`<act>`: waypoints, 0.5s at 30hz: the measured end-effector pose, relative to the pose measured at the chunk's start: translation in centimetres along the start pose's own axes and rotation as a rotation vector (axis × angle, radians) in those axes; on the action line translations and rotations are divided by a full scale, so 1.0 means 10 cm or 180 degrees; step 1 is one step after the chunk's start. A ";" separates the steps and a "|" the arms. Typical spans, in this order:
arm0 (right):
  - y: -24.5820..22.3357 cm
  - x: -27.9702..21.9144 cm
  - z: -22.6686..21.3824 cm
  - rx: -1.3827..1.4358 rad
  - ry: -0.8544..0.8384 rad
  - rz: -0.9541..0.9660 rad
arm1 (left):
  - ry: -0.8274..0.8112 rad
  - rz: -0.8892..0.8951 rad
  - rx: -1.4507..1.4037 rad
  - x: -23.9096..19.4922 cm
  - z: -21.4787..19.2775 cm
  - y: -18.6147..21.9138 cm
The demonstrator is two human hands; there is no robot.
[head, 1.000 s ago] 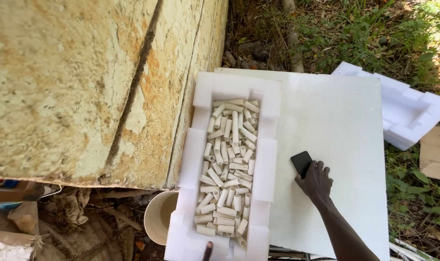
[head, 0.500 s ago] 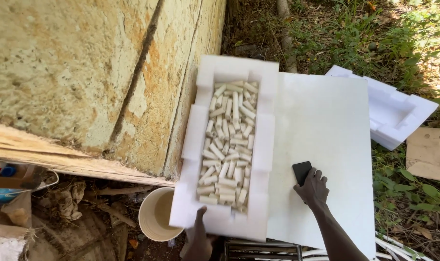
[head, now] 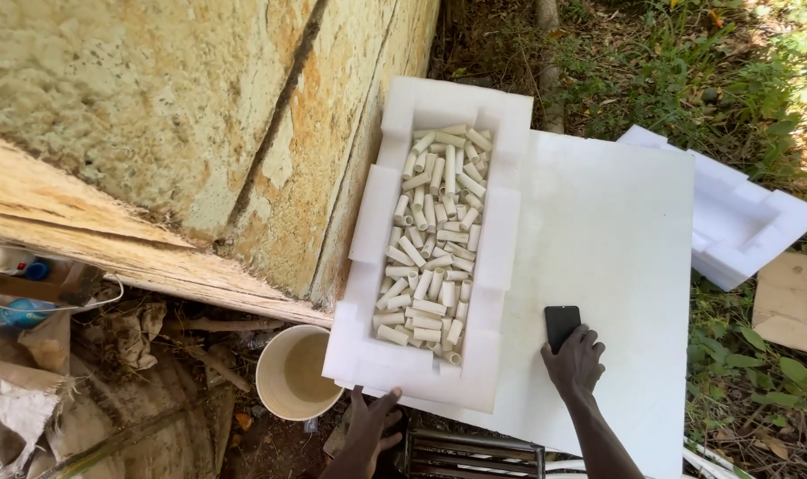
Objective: Arranging small white cylindrical components into a styrofoam packaging tray.
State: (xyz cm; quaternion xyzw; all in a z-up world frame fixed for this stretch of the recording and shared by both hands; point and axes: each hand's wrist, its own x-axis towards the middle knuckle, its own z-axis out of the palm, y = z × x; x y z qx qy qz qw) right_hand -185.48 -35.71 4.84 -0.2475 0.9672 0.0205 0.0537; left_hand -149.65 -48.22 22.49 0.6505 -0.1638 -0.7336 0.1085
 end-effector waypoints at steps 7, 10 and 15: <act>-0.04 -0.01 -0.06 0.0367 -0.0580 0.0343 | -0.0285 -0.0458 0.0880 0.75 -0.56 -0.50; -0.12 0.00 -0.20 0.0515 -0.0741 0.0526 | -0.0361 -0.0213 0.1002 0.82 -0.69 -0.54; -0.29 -0.16 -0.53 0.1060 -0.1026 0.0858 | -0.0280 -0.0132 0.0912 0.39 -0.79 -0.24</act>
